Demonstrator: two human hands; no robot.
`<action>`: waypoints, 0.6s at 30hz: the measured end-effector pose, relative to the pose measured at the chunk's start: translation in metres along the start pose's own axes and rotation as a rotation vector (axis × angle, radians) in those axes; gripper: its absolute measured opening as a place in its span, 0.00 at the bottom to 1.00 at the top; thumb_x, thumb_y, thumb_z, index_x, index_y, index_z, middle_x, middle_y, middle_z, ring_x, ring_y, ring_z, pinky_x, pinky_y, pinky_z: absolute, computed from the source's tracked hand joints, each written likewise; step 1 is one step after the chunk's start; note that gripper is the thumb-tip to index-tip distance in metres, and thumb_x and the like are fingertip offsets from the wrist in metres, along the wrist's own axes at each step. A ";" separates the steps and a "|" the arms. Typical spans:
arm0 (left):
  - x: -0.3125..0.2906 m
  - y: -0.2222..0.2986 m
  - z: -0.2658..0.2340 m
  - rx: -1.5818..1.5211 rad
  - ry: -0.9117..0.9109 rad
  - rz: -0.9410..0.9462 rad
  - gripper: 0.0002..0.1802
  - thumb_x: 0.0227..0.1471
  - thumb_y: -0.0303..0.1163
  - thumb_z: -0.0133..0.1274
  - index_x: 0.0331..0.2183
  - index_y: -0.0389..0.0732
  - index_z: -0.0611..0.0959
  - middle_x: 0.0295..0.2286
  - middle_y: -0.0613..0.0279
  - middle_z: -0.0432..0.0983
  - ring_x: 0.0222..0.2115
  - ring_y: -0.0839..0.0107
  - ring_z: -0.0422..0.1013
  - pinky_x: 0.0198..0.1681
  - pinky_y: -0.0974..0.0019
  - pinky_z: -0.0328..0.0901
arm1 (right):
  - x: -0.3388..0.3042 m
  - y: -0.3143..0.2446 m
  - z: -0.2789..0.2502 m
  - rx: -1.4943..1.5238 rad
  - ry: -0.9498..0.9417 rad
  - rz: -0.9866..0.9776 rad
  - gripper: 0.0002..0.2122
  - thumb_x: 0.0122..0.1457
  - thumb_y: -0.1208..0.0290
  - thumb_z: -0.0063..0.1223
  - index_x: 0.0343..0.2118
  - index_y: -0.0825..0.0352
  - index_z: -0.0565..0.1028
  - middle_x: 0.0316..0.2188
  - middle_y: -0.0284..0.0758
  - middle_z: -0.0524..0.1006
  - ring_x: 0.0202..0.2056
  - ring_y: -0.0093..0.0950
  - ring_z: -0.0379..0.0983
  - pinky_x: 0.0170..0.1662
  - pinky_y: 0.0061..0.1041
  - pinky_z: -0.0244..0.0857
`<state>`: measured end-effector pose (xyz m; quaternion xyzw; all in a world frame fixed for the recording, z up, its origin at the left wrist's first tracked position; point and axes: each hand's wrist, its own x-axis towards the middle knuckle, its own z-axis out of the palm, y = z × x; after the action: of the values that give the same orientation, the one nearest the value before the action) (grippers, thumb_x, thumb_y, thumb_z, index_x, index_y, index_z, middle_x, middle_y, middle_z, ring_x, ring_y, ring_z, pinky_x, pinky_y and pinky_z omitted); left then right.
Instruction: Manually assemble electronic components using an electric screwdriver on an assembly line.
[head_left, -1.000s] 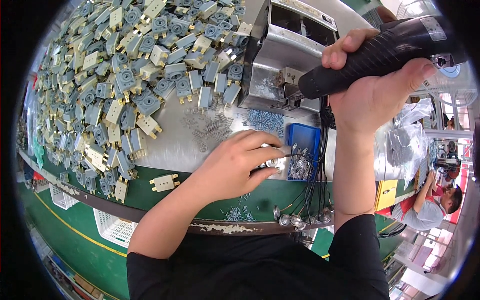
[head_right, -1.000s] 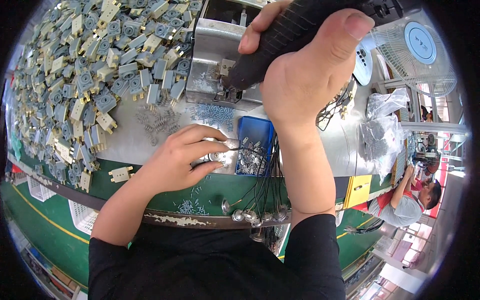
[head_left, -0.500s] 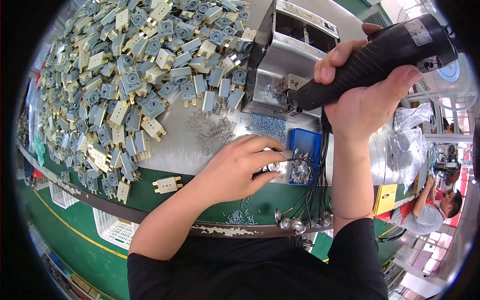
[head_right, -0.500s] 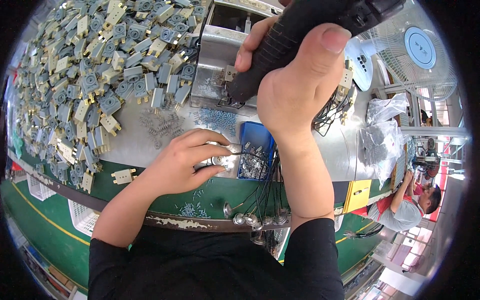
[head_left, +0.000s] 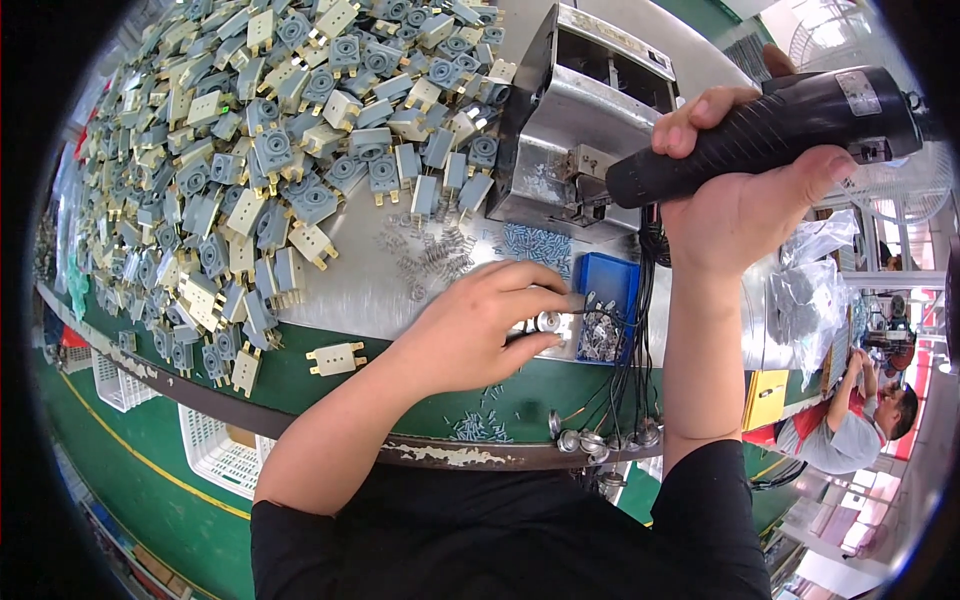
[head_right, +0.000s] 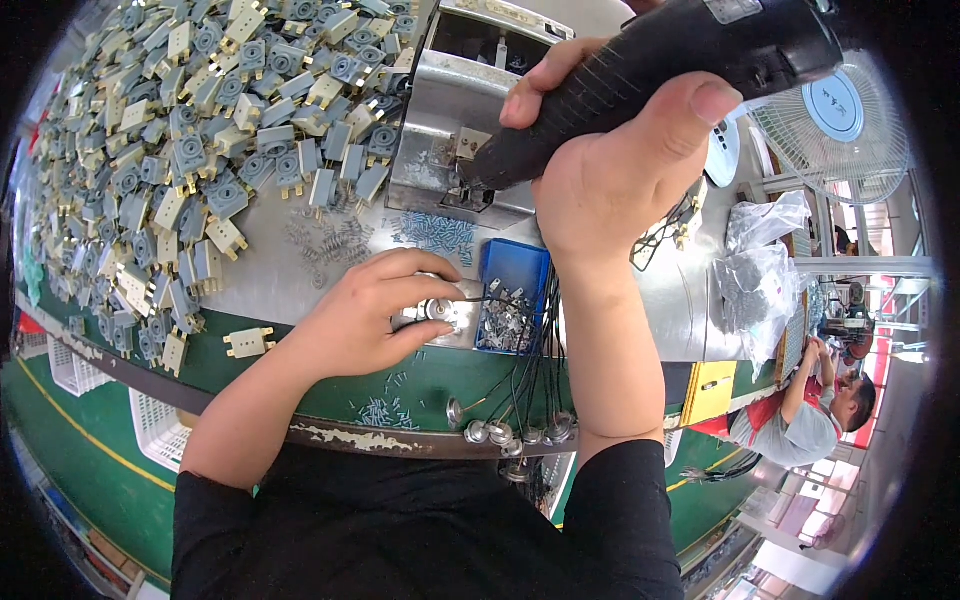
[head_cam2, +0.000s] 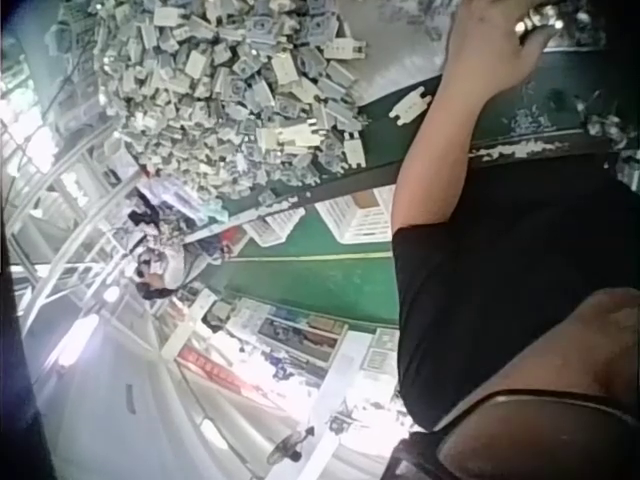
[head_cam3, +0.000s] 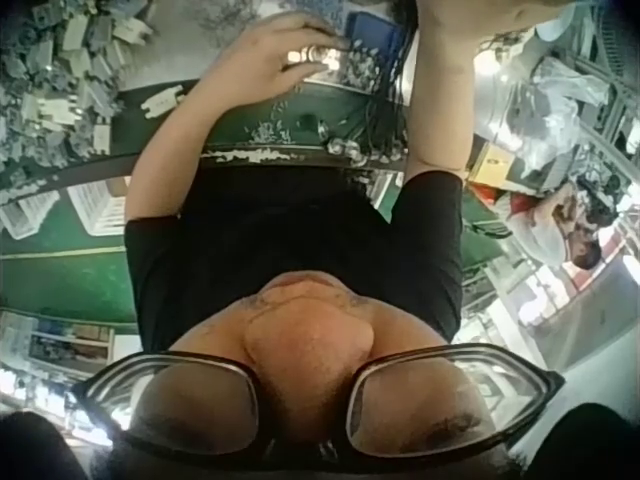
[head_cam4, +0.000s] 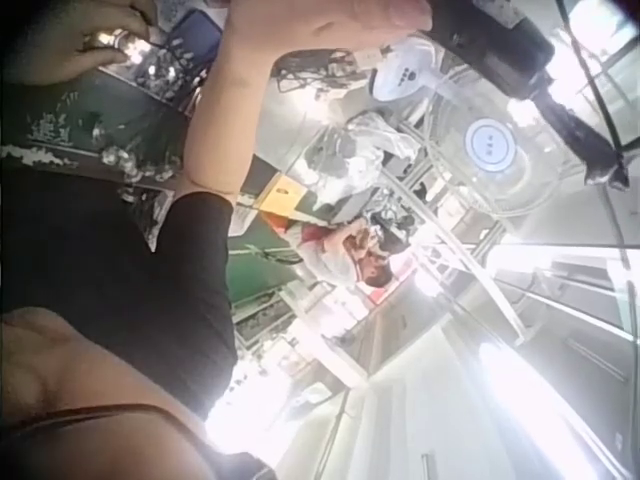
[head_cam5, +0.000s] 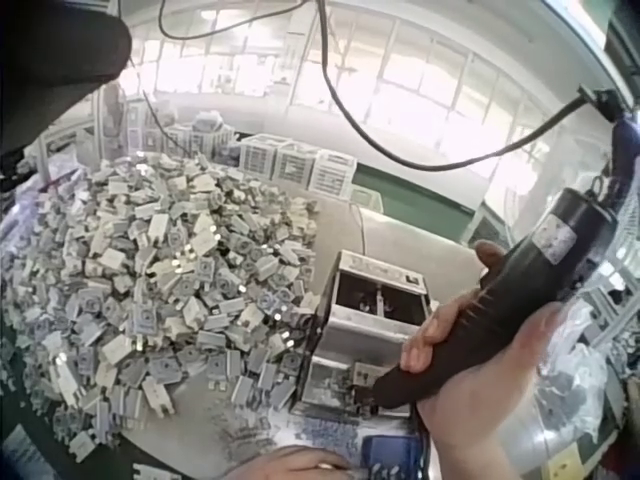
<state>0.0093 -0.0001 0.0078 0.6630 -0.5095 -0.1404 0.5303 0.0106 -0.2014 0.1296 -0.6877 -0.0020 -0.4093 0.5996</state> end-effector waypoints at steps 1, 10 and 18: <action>0.000 0.000 0.000 0.000 0.001 -0.001 0.17 0.50 0.30 0.68 0.44 0.40 0.86 0.45 0.56 0.81 0.47 0.53 0.77 0.50 0.53 0.72 | -0.001 0.001 0.000 0.000 -0.001 0.000 0.52 0.53 0.16 0.38 0.62 0.66 0.63 0.25 0.36 0.72 0.22 0.29 0.69 0.29 0.33 0.66; 0.001 0.000 -0.001 -0.019 -0.001 -0.013 0.17 0.49 0.29 0.68 0.43 0.40 0.86 0.46 0.55 0.80 0.47 0.52 0.77 0.50 0.53 0.72 | -0.001 0.007 -0.001 -0.011 -0.051 0.018 0.51 0.55 0.17 0.37 0.62 0.66 0.64 0.26 0.37 0.73 0.23 0.29 0.69 0.29 0.33 0.66; 0.002 0.000 -0.001 -0.015 -0.005 -0.016 0.18 0.49 0.29 0.68 0.44 0.41 0.86 0.46 0.56 0.80 0.47 0.53 0.77 0.51 0.53 0.72 | 0.002 0.011 -0.001 0.019 -0.038 0.018 0.50 0.56 0.18 0.37 0.61 0.66 0.64 0.27 0.37 0.74 0.23 0.30 0.69 0.29 0.34 0.67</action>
<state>0.0109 -0.0010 0.0085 0.6626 -0.5043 -0.1504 0.5329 0.0161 -0.2063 0.1217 -0.6896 -0.0112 -0.3909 0.6095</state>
